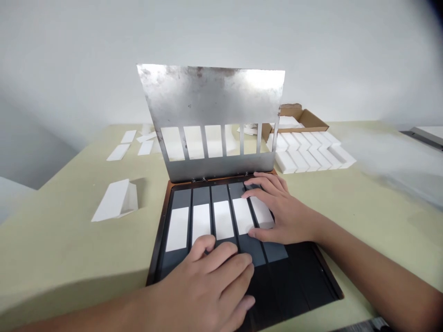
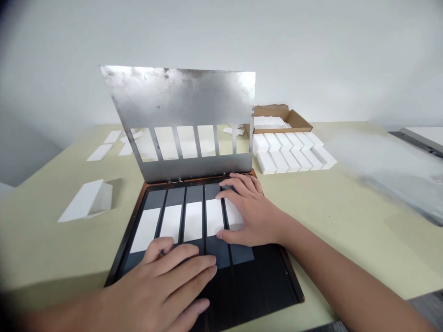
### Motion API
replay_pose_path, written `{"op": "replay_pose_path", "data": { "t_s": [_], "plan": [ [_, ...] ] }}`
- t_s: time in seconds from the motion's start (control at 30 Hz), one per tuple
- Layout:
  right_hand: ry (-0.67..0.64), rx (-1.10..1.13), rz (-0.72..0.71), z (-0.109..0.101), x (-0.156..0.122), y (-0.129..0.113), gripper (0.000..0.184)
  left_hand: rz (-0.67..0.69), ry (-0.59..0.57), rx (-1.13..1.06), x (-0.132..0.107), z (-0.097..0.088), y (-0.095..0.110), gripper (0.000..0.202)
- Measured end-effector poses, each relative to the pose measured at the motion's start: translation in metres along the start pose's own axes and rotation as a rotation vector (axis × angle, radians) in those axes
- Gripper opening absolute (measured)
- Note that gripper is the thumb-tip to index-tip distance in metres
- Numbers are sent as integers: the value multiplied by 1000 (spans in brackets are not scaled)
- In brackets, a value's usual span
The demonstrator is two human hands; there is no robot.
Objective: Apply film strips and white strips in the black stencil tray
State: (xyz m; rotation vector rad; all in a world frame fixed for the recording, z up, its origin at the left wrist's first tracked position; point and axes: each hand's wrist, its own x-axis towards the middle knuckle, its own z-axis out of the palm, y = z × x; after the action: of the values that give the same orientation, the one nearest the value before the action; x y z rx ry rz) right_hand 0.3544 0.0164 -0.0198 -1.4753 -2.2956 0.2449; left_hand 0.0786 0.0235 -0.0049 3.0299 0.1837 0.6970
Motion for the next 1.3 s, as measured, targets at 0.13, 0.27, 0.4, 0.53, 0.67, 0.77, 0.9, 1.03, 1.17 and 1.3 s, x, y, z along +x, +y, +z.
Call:
{"op": "replay_pose_path", "data": {
  "t_s": [0.13, 0.27, 0.4, 0.53, 0.67, 0.77, 0.9, 1.03, 1.17, 1.3],
  "plan": [
    [6, 1, -1, 0, 0, 0, 64, 1, 0, -17, -1, 1, 0, 23],
    [-4, 11, -1, -1, 0, 0, 67, 8, 7, -36, -1, 2, 0, 23],
    [-5, 31, -6, -1, -1, 1, 71, 10, 2, -42, -1, 2, -1, 23],
    [10, 110, 30, -3, -2, 4, 62, -11, 6, -57, -1, 3, -1, 24],
    [95, 293, 119, -7, -3, 8, 36, -6, 1, -73, -2, 3, -2, 25],
    [152, 367, 153, -8, -3, 9, 33, -14, -19, -90, -2, 2, -2, 24],
    [157, 374, 148, -8, -2, 9, 32, -39, -34, -140, -4, 2, -2, 23],
    [137, 365, 156, -9, -1, 7, 32, -43, -45, -160, -4, 2, -3, 22],
    [94, 247, 85, -6, 0, 6, 51, -38, -37, -181, -2, 1, -3, 22],
    [32, 147, 46, -4, -1, 6, 74, -28, -58, -200, -1, 1, -3, 22]
  ]
}}
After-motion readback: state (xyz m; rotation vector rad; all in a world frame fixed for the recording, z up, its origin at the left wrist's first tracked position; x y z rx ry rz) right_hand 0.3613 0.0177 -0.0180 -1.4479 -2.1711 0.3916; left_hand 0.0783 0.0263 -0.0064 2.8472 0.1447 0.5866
